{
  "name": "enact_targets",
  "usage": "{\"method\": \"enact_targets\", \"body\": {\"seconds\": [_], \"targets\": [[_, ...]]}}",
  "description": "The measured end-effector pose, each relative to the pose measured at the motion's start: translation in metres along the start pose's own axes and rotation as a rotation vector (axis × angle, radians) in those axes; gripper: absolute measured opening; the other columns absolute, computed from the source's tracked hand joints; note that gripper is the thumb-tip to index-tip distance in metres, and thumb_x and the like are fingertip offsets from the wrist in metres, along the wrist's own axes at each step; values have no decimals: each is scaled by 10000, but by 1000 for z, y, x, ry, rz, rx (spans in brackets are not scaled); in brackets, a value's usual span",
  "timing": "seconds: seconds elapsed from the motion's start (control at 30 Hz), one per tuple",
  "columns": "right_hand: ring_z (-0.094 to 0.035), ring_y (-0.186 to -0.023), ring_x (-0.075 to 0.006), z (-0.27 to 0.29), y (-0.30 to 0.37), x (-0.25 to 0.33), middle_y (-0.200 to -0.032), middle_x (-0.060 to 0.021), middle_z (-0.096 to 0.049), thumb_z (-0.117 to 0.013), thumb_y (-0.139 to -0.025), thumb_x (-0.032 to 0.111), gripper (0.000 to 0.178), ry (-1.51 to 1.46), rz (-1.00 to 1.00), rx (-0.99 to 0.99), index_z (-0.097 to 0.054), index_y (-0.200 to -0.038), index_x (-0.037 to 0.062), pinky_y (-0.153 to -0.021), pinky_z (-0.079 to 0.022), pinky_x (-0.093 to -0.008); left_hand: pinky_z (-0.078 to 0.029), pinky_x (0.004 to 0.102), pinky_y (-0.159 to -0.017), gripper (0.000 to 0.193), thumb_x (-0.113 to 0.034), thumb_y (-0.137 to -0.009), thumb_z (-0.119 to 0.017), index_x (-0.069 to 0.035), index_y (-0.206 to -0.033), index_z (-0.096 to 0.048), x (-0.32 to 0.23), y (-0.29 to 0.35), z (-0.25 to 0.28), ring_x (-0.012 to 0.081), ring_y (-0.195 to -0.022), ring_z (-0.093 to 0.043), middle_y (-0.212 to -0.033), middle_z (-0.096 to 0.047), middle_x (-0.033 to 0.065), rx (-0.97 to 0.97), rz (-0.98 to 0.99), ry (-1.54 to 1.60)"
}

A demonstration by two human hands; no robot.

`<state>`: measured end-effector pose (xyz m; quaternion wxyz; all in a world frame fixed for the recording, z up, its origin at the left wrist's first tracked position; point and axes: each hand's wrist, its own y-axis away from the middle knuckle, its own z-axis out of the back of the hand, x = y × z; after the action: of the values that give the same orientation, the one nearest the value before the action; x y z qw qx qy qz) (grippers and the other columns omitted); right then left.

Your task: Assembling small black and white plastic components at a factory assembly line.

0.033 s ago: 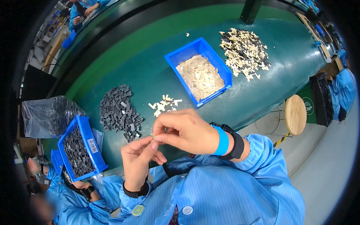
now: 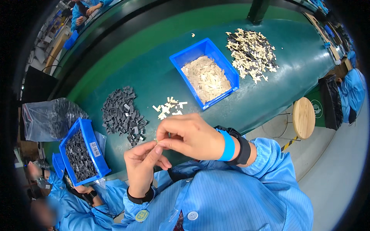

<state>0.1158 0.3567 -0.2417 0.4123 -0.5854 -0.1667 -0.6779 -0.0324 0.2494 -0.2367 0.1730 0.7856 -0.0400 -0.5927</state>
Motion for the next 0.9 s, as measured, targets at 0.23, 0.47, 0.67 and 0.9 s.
{"method": "enact_targets", "body": {"seconds": [0.23,0.47,0.67,0.9], "targets": [[-569,-657,-235,-8,0,0,-779,-56,-549,-631,-747,78,94,256,283,-52,-581,-822,52,-551,-460,-326,-462,227,-424,131,-31,-837,-573,81,-880,-625,3,7,-4,164,-509,-591,-754,-625,148,-129,-213,-30],[-568,-643,-217,-5,0,2,-785,-62,-558,-670,-717,63,136,292,317,5,-621,-839,30,-538,-452,-309,-449,204,-430,90,14,-809,-581,89,-836,-623,2,10,-3,143,-515,-586,-757,-604,131,-151,-321,-283],[-552,-632,-227,1,-4,6,-790,-74,-549,-636,-741,49,112,340,315,122,-585,-834,14,-545,-445,-319,-440,206,-431,79,46,-783,-572,96,-821,-621,1,11,-1,141,-506,-582,-747,-607,134,-115,-474,-474],[-537,-621,-66,-2,3,8,-753,-28,-585,-566,-849,76,83,-429,-293,13,-581,-860,-4,-546,-439,-207,-431,227,-402,119,-46,-834,-578,63,-864,-613,-1,14,-1,156,-471,-572,-751,-633,161,-182,-231,5]]}}
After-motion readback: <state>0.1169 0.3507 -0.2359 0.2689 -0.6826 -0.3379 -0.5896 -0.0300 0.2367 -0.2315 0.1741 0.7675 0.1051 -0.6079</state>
